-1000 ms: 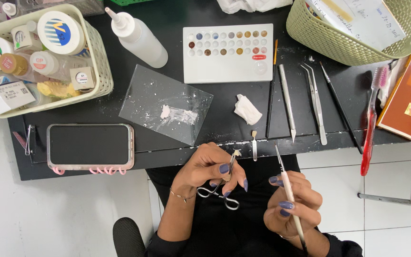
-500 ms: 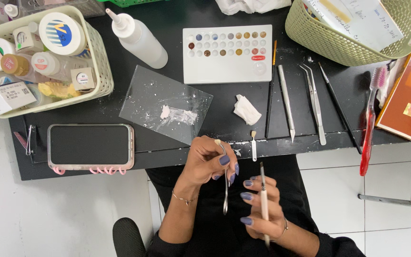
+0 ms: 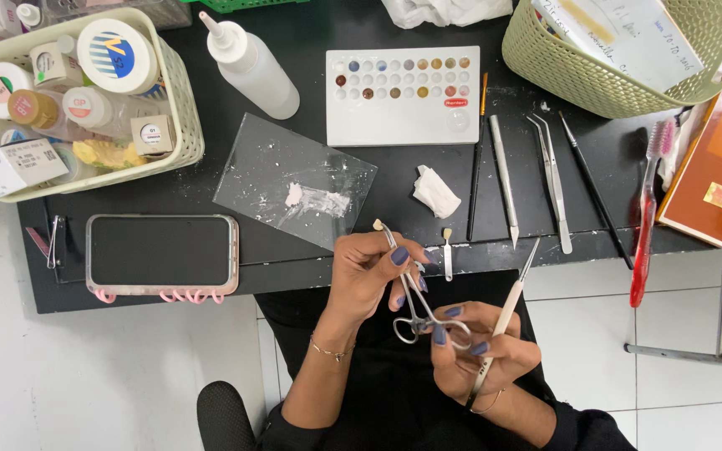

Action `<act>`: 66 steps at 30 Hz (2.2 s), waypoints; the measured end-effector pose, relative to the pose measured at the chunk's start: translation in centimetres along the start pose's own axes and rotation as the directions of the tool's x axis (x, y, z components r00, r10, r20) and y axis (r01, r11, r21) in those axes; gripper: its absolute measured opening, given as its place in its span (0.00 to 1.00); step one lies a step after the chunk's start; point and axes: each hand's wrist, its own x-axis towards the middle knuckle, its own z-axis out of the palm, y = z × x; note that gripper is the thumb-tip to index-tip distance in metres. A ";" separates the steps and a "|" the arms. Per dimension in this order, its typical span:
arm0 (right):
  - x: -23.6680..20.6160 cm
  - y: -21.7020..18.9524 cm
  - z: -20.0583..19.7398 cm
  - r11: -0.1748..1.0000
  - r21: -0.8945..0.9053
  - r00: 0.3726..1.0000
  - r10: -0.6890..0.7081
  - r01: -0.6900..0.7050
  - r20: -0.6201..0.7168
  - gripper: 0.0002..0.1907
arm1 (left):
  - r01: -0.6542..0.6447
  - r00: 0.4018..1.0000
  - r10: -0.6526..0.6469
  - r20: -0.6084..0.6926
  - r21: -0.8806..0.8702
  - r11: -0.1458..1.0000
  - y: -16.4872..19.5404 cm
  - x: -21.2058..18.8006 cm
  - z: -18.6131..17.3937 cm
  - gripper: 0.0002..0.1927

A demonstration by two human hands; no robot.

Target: The person holds a small dental crown with forceps in one hand and uses a fine brush in the other to apply ceramic stain or glaze from a palette onto the crown, dipping the brush into liquid and touching up the crown surface repeatedly.

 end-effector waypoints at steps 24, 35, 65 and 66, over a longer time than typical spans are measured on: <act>8.1 -2.9 -2.2 0.884 -0.413 0.975 -0.189 0.221 0.115 0.13 | 0.018 0.996 -0.012 0.087 -0.071 0.997 -0.2 -0.1 -0.2 0.13; 8.5 -3.2 -1.9 0.868 -0.448 0.973 -0.150 0.216 0.178 0.13 | 0.036 0.994 -0.032 0.103 -0.038 0.999 0.2 -0.2 -0.1 0.12; 8.4 -2.8 -1.9 0.874 -0.434 0.973 -0.162 0.219 0.165 0.13 | 0.023 0.993 -0.018 0.112 -0.037 0.999 0.5 -0.1 0.2 0.11; 8.4 -2.8 -1.9 0.871 -0.440 0.972 -0.158 0.219 0.172 0.13 | 0.019 0.993 -0.014 0.114 -0.038 0.999 0.5 -0.1 0.2 0.11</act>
